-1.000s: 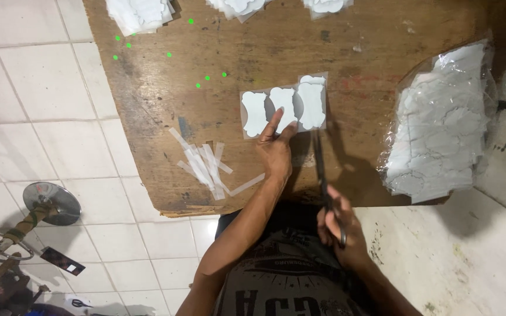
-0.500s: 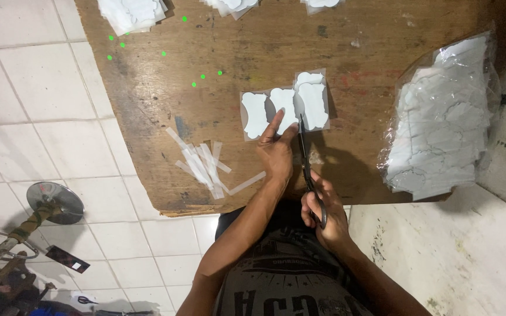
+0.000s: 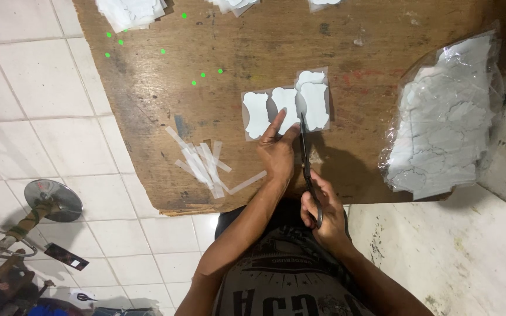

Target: Cutting out fabric shapes from a sheet using scissors and arranging them on a table

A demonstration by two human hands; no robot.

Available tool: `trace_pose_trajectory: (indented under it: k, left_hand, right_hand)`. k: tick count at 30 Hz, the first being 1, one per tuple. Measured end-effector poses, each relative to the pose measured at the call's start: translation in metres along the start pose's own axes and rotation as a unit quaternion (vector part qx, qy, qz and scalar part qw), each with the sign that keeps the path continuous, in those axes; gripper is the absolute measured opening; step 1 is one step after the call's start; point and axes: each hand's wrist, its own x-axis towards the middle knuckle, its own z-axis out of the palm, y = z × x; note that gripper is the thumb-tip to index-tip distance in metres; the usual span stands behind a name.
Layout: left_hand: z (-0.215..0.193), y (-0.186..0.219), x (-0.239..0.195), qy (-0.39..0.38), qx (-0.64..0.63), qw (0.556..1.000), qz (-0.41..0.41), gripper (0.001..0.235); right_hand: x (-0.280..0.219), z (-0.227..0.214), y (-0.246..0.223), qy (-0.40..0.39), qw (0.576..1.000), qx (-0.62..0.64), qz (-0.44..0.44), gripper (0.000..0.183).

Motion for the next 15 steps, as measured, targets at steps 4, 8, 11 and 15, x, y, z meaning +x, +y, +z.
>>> trace_pose_trajectory:
  k: [4,8,11,15]
  left_hand:
    - [0.001,0.0,-0.001,-0.002,0.006,1.0,0.004,0.05]
    - [0.002,0.001,0.0,-0.003,-0.008,1.0,0.008,0.05]
    - [0.002,-0.001,0.001,0.0,-0.009,1.0,0.011,0.05]
    - [0.001,-0.004,0.002,-0.001,-0.02,1.0,0.01,0.052]
  right_hand:
    - [-0.001,-0.002,0.004,0.008,1.0,-0.008,0.006,0.052]
    - [0.003,-0.004,0.012,0.012,1.0,0.002,0.0,0.053]
    - [0.007,-0.004,0.01,0.008,1.0,0.012,0.004,0.052]
    - [0.015,-0.005,0.01,-0.008,1.0,0.014,-0.004,0.053]
